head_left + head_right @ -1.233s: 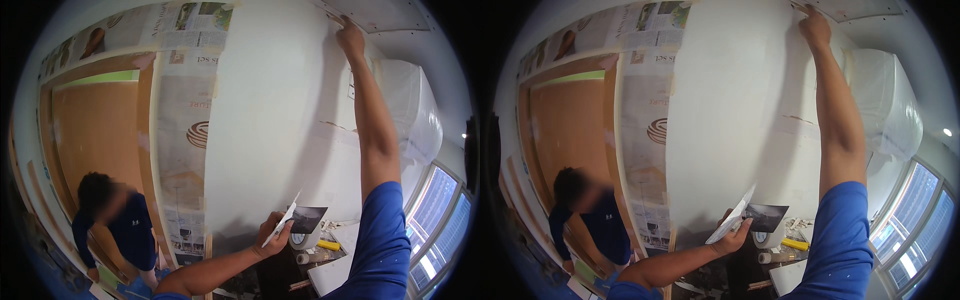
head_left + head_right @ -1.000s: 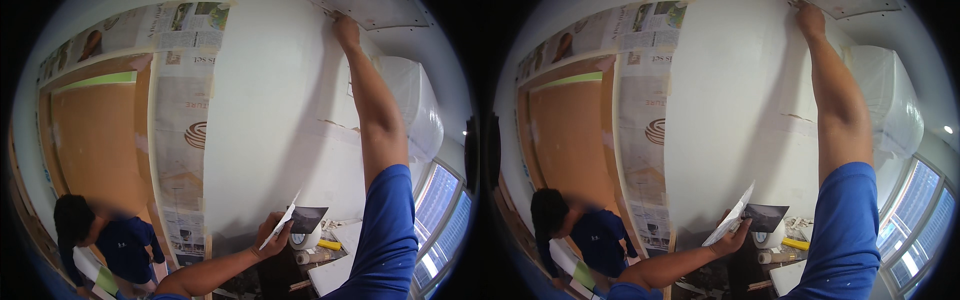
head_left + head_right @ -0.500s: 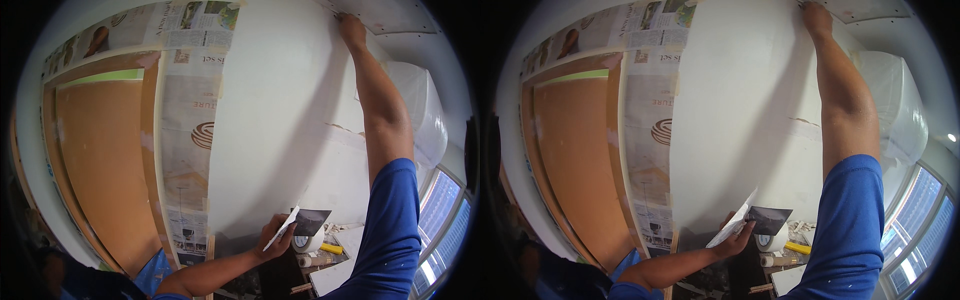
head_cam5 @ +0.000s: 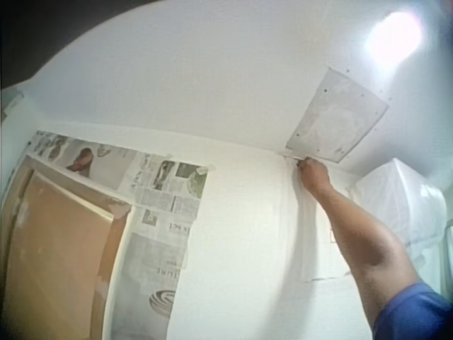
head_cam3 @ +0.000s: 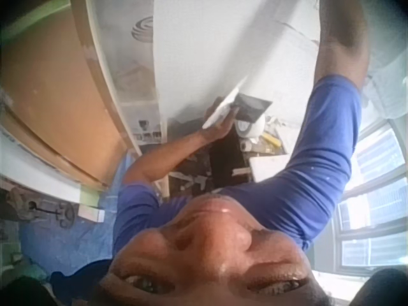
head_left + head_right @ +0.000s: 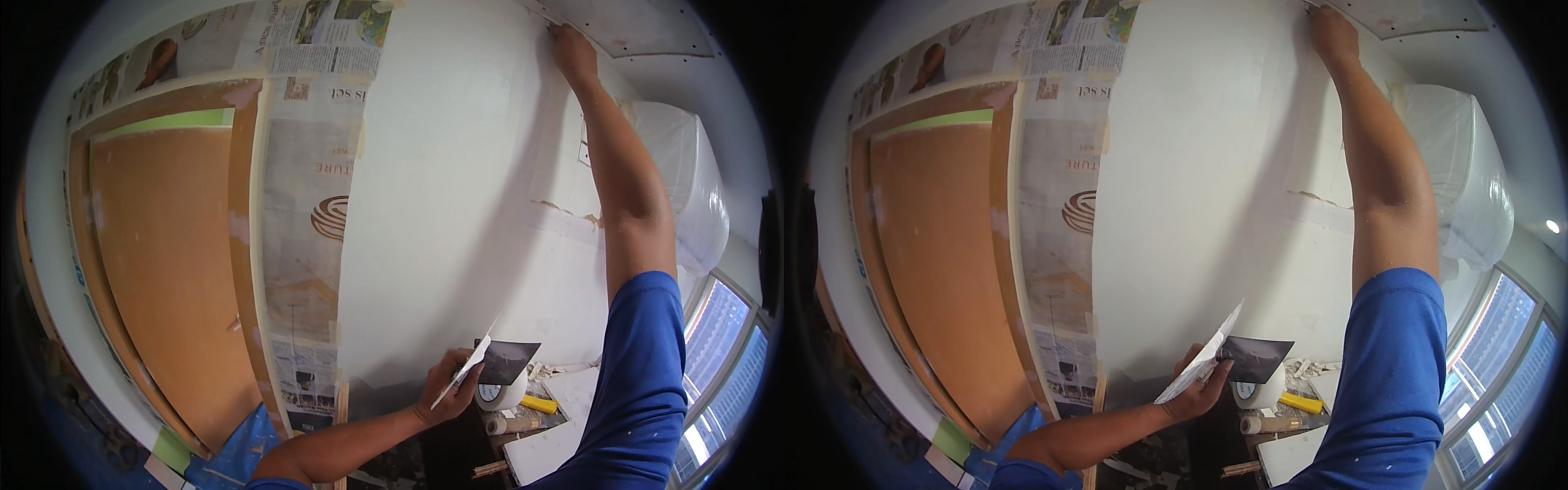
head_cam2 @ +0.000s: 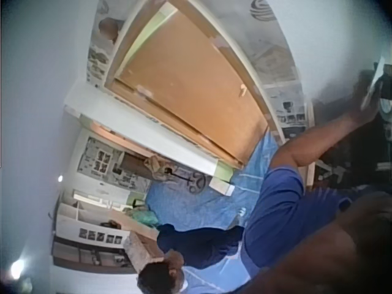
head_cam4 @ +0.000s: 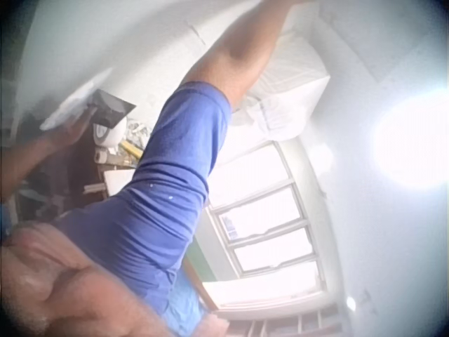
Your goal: The person applies a strip of white tape over a damaged area on a wall, smooths it down, and then uses a putty knife and trowel to spread plaster over the taped section. The person repeatedly applies and smooths the plaster to cover the repair area.
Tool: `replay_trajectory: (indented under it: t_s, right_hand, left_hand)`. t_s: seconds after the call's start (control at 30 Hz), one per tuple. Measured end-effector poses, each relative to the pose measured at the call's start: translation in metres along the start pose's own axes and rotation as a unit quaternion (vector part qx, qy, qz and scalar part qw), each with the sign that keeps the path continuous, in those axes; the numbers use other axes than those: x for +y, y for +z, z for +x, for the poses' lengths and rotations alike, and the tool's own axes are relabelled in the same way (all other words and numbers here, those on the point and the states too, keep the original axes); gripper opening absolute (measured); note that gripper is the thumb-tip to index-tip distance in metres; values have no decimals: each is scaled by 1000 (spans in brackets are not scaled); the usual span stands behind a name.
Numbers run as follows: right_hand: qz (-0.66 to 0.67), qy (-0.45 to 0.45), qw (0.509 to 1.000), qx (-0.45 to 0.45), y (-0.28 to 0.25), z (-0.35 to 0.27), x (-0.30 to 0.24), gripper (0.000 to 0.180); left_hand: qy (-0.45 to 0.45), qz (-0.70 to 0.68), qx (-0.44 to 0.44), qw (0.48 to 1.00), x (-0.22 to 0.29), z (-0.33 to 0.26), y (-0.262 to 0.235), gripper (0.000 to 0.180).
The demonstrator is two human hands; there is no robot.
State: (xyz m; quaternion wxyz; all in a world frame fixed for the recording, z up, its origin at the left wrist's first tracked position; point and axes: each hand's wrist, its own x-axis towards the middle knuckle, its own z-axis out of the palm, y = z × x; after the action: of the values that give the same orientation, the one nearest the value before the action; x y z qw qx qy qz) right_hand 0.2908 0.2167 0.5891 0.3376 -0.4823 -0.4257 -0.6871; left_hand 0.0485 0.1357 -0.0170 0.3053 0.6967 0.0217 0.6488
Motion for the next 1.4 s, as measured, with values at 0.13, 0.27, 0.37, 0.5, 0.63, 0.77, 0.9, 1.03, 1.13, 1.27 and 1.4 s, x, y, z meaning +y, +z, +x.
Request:
replay_trajectory:
  t_s: [0.13,0.27,0.37,0.5,0.63,0.77,0.9,1.03,1.13,1.27,1.4]
  right_hand:
    - [14,17,998,-51,0,7,9,46]
    - [73,92,991,-61,6,0,0,50]
    - [64,57,995,-45,25,3,32,51]
    - [53,22,998,11,32,3,61,49]
    - [177,90,978,-70,-21,-18,15,39]
    - [226,90,965,-98,-87,-104,-22,18]
    - [269,160,879,-360,-127,-212,30,11]
    - [250,168,823,-481,-305,-314,-45,22]
    - [427,235,670,-560,-356,-379,-45,28]
    - [488,282,642,-519,-370,-410,-39,35]
    - [466,274,685,-489,-366,-415,-38,49]
  left_hand:
    - [19,0,14,1000,-1,1,1,15]
    - [3,12,7,1000,-2,1,-7,15]
    - [19,13,5,1000,-5,1,-1,15]
    - [9,-17,12,1000,-1,3,8,17]
    - [20,3,57,998,-15,-6,11,18]
    - [23,91,51,994,-6,-6,0,24]
    - [42,83,37,995,-15,-4,6,39]
    - [-79,47,55,994,-28,-9,2,31]
    - [-131,-85,107,982,-4,0,0,22]
    - [-127,-141,137,972,-3,11,3,13]
    - [-170,-193,118,959,6,5,0,14]
